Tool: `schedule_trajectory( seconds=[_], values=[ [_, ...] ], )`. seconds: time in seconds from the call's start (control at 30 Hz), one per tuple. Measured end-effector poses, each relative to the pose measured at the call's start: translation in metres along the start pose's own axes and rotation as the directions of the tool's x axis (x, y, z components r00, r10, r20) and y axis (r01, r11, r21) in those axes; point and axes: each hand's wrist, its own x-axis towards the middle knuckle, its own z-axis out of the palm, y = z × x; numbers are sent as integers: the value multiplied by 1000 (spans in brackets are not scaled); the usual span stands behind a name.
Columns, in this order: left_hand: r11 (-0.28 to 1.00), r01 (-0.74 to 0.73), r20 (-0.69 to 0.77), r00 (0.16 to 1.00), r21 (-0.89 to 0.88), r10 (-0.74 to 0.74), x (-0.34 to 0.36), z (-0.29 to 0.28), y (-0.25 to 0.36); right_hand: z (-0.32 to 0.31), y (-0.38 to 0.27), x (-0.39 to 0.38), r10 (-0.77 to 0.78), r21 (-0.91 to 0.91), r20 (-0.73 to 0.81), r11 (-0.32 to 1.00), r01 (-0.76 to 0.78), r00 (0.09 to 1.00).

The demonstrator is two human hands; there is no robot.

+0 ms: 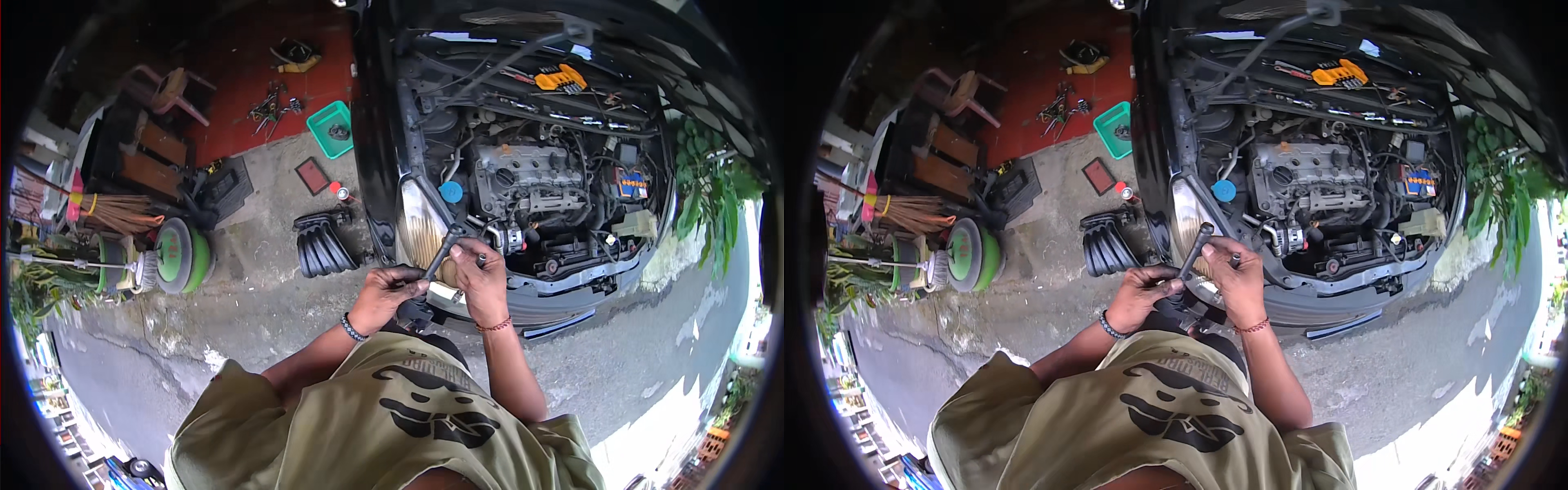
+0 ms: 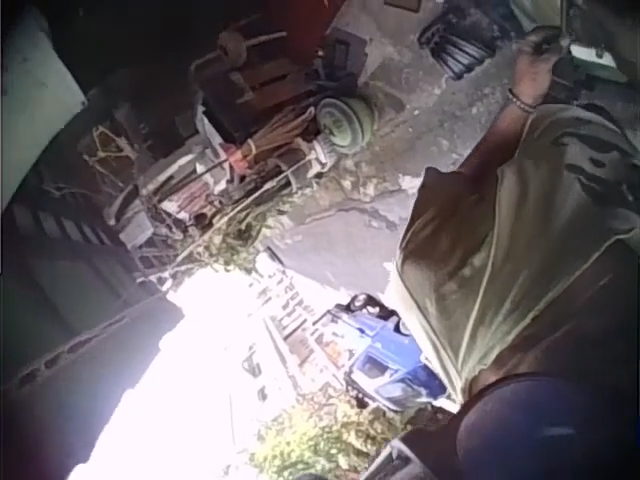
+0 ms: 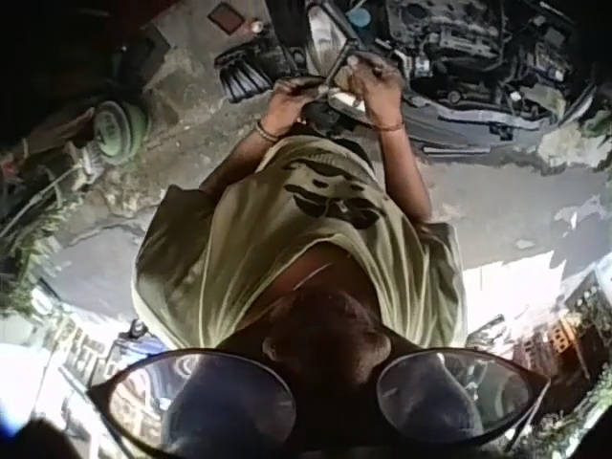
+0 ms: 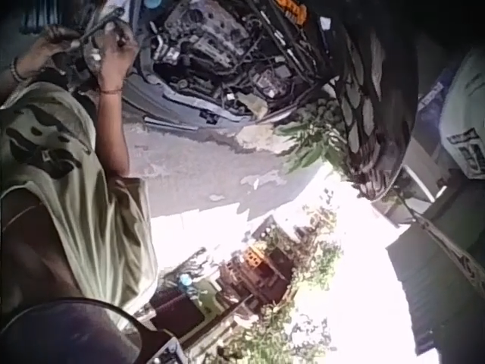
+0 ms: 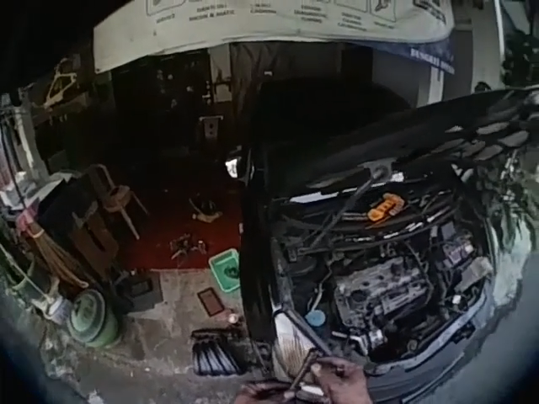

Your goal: Repairing a car engine by removing ignition coils and using a ratchet to loosen engine components.

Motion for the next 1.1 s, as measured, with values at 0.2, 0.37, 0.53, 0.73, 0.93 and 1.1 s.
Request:
schedule_trajectory(
  seconds=[0.2,0.37,0.53,0.73,0.93,1.1],
  values=[
    [993,-107,105,989,48,102,-1,20,6,-16,-8,-21,-59,147,-62,987,68,996],
    [857,237,236,962,-457,-140,-9,28,6,-24,-18,-25,-64,120,-36,990,68,997],
    [830,275,244,954,-486,-173,-12,38,8,-25,-23,-26,-97,75,7,992,97,995],
    [796,399,368,898,-456,-240,12,33,7,-25,-29,-18,-89,155,-38,983,94,995],
    [720,540,504,809,-436,-302,53,5,10,-9,-39,0,-80,174,-132,979,103,988],
    [673,631,678,688,-385,-257,91,-15,31,8,-37,21,-114,211,-245,963,168,963]
  ],
)
